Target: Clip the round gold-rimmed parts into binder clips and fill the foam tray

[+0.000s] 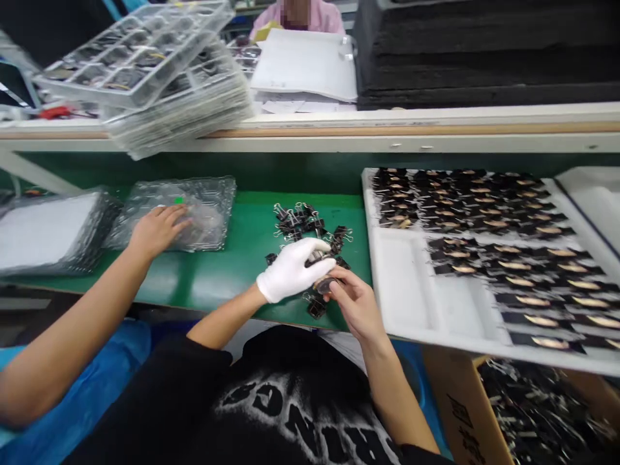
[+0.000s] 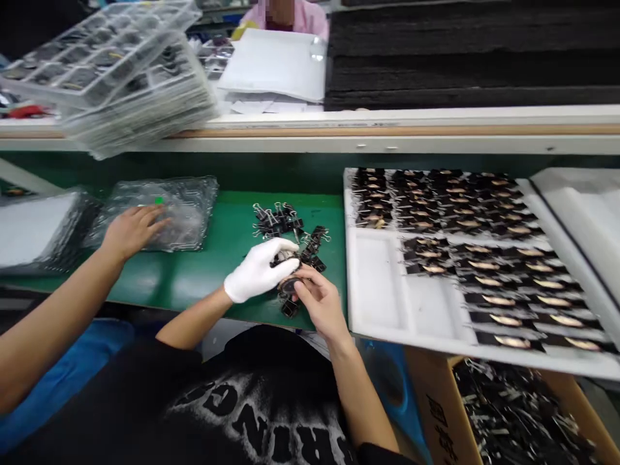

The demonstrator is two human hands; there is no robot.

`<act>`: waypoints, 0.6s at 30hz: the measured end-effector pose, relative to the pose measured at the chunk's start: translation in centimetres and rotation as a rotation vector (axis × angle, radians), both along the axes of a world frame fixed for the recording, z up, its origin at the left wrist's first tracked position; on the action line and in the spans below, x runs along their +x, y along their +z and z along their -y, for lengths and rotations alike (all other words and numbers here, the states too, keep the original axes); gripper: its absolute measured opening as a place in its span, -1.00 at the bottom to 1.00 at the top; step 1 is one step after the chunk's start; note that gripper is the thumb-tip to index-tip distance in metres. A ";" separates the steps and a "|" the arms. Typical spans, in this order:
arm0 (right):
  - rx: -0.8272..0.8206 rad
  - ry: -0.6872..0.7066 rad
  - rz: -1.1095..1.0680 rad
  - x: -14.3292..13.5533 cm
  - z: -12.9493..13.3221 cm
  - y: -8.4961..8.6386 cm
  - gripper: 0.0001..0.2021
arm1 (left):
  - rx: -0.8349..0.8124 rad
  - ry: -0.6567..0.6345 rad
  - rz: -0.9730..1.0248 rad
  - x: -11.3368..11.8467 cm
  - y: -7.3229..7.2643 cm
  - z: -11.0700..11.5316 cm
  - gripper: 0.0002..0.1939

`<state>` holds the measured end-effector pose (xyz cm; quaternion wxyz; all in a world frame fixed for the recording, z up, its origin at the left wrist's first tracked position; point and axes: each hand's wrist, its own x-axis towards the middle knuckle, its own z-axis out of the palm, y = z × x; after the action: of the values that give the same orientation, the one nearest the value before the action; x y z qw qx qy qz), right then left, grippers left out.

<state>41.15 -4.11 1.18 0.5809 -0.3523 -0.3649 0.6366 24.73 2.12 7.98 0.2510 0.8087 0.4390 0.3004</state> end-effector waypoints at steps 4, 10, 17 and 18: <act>-0.017 0.091 0.049 0.6 0.4 -0.7 -0.80 | 0.226 -0.035 -0.263 -0.7 -0.6 0.8 -0.64; 0.053 0.166 0.254 1.9 0.3 -1.4 -0.82 | 0.030 0.131 -0.403 -1.9 0.0 1.8 -0.42; 0.232 0.279 0.521 2.9 -0.1 -0.8 -0.80 | -0.256 -0.051 -0.549 -3.8 2.1 2.0 -0.26; 0.246 0.300 0.535 3.0 -0.2 -0.8 -0.80 | -0.266 -0.068 -0.531 -4.0 2.0 2.1 -0.25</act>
<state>44.11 -3.89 0.39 0.4024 -0.3765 -0.6264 0.5513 20.77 0.03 9.97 0.2409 0.8333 0.4975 0.0098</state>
